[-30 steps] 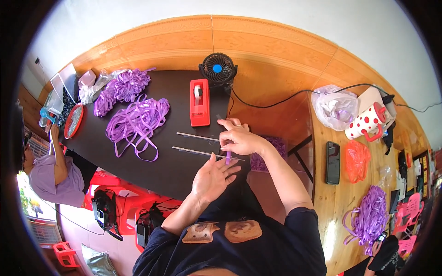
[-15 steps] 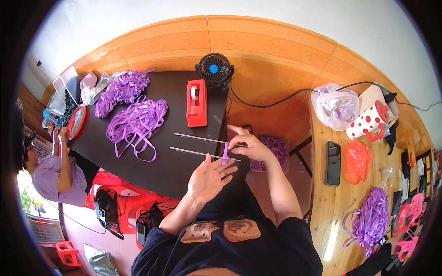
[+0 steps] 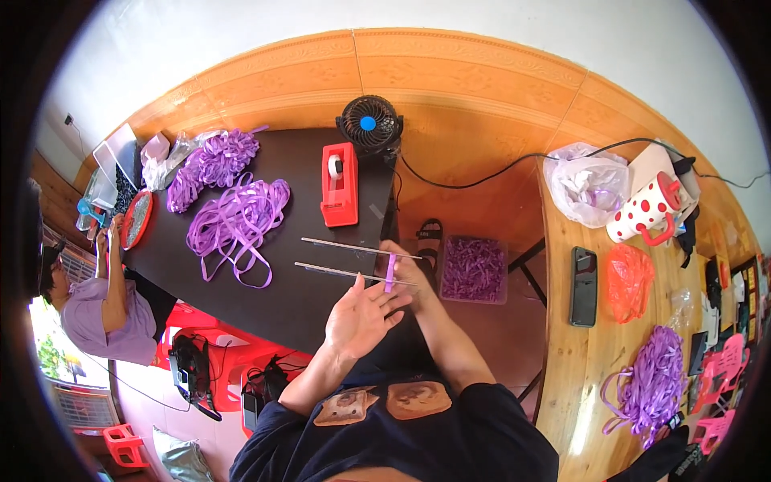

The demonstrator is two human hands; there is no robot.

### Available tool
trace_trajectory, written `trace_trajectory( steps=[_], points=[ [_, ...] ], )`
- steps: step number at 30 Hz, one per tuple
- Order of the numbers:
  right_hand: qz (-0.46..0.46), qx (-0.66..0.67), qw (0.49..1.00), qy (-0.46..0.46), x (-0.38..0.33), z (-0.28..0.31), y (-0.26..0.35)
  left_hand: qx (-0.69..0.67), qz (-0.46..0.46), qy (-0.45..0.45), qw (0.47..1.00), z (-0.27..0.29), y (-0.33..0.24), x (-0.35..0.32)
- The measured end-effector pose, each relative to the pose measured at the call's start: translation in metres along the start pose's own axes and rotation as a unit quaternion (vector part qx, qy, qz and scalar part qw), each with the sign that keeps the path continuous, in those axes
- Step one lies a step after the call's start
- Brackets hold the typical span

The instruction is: Making decorative flowers by wrapping purple ribbon around a pair of metal rods and securing it with tape.

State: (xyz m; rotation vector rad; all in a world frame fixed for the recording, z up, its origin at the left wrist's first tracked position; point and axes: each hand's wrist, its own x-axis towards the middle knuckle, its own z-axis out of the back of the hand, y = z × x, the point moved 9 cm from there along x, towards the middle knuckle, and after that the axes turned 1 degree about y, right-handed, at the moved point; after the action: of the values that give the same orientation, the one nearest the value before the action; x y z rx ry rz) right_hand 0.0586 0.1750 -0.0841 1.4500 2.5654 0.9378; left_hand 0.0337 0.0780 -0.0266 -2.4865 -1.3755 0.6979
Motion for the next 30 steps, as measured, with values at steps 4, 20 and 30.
trace_trajectory(
  steps=[4, 20, 30],
  points=[
    [0.001, 0.117, 0.993, -0.027, 0.002, -0.025, -0.013, -0.018, 0.003, -0.001, 1.000, 0.002, 0.000, -0.002],
    [-0.020, 0.053, 0.998, -0.019, -0.018, -0.040, 0.030, 0.006, -0.026, 0.009, 1.000, 0.013, 0.002, 0.000],
    [0.011, 0.138, 0.988, -0.073, -0.036, -0.011, 0.046, 0.173, 0.018, 0.101, 0.979, -0.035, -0.007, -0.059]
  ],
)
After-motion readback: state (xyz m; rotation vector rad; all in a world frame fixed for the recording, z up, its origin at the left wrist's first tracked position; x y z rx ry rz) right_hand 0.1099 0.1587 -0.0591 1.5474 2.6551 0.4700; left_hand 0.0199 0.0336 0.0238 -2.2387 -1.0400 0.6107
